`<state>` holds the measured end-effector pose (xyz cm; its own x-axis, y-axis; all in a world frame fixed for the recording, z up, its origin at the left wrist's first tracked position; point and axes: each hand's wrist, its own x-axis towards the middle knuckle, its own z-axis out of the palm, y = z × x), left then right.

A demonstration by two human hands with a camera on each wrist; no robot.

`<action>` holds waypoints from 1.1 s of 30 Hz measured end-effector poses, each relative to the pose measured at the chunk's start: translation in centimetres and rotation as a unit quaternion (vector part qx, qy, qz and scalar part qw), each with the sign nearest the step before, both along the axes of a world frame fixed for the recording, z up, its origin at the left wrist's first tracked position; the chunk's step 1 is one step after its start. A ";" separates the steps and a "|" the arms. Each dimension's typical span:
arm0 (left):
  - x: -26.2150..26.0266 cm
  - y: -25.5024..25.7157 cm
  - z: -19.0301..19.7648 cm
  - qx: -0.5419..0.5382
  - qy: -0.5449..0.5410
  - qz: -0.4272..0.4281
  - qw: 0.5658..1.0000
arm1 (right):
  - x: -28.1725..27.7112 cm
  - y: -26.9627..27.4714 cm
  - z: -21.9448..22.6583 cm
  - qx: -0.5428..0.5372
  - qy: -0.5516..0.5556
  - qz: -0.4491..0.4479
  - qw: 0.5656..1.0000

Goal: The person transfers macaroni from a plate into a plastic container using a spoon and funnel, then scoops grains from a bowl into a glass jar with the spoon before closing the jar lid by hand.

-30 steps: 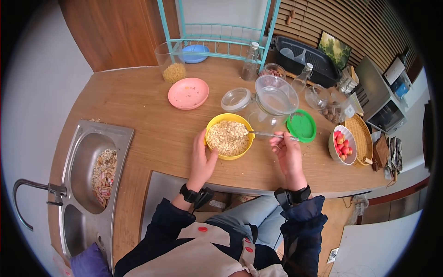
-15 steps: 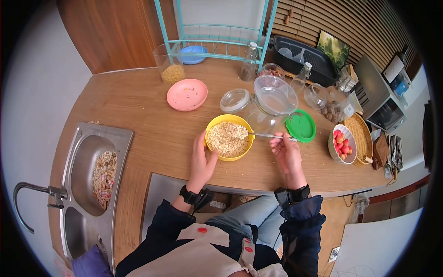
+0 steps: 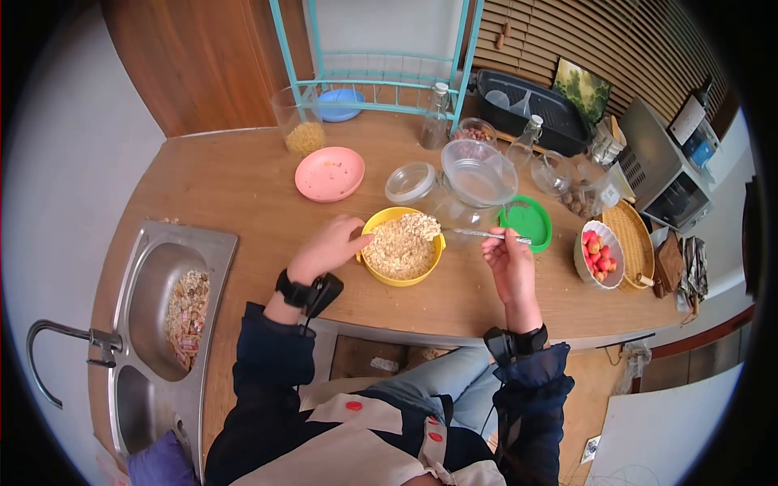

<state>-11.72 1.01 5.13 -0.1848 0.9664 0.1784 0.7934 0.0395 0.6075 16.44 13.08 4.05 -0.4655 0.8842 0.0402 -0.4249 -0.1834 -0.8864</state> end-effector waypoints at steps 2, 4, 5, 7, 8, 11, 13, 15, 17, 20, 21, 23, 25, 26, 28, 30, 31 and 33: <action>-1.5 2.2 -0.2 -0.161 -0.079 -0.057 0.982 | -0.2 -0.4 -0.1 0.008 0.008 -0.011 1.000; -1.9 3.0 -1.2 -0.113 -0.129 -0.072 0.983 | -0.2 -0.5 0.0 0.019 0.012 -0.027 0.999; -1.8 3.1 -1.3 -0.113 -0.192 -0.066 0.973 | -0.2 -0.6 0.0 0.012 0.017 -0.024 1.000; -1.7 3.5 -1.8 -0.115 -0.260 -0.059 0.957 | 0.1 -0.7 -0.3 0.004 0.016 -0.021 1.000; -1.8 3.7 -2.2 -0.090 -0.273 -0.069 0.955 | 0.2 -0.7 -0.5 0.020 -0.002 -0.023 1.000; -2.4 4.1 -2.8 -0.062 -0.271 -0.076 0.958 | -0.2 -1.3 -0.5 0.059 -0.054 -0.024 0.997; -2.4 4.3 -2.9 -0.042 -0.255 -0.077 0.963 | -0.4 -1.9 -0.1 0.086 -0.085 -0.024 0.992; -2.1 4.3 -3.0 -0.026 -0.252 -0.078 0.964 | -0.3 -2.5 0.5 0.249 -0.192 -0.009 0.949; -2.1 4.3 -3.3 -0.011 -0.248 -0.077 0.966 | -0.1 -2.5 2.1 0.379 -0.244 -0.004 0.893; -2.2 4.6 -3.9 0.018 -0.208 -0.097 0.973 | -0.5 -2.7 2.7 0.544 -0.303 0.010 0.782; -2.1 4.7 -3.9 0.023 -0.210 -0.094 0.973 | -0.7 -2.8 2.8 0.588 -0.315 0.020 0.744; -2.0 4.7 -3.8 0.027 -0.210 -0.093 0.973 | -1.7 -3.6 2.8 0.609 -0.310 0.041 0.729; -2.0 4.6 -3.5 0.008 -0.212 -0.077 0.974 | -2.0 -4.3 3.1 0.631 -0.303 0.061 0.712; -2.1 4.7 -3.4 0.010 -0.211 -0.076 0.975 | -1.8 -5.0 3.3 0.635 -0.301 0.080 0.706; -2.1 4.6 -3.5 0.014 -0.199 -0.082 0.976 | -1.4 -6.2 3.7 0.638 -0.301 0.103 0.701; -2.1 4.6 -3.6 0.036 -0.182 -0.086 0.979 | -1.1 -7.1 4.0 0.631 -0.296 0.121 0.707; -2.1 4.7 -3.7 0.057 -0.164 -0.091 0.981 | -0.8 -7.0 3.6 0.629 -0.298 0.122 0.707; -1.9 4.5 -3.2 0.042 -0.171 -0.085 0.981 | -0.3 -6.5 2.0 0.634 -0.318 0.088 0.699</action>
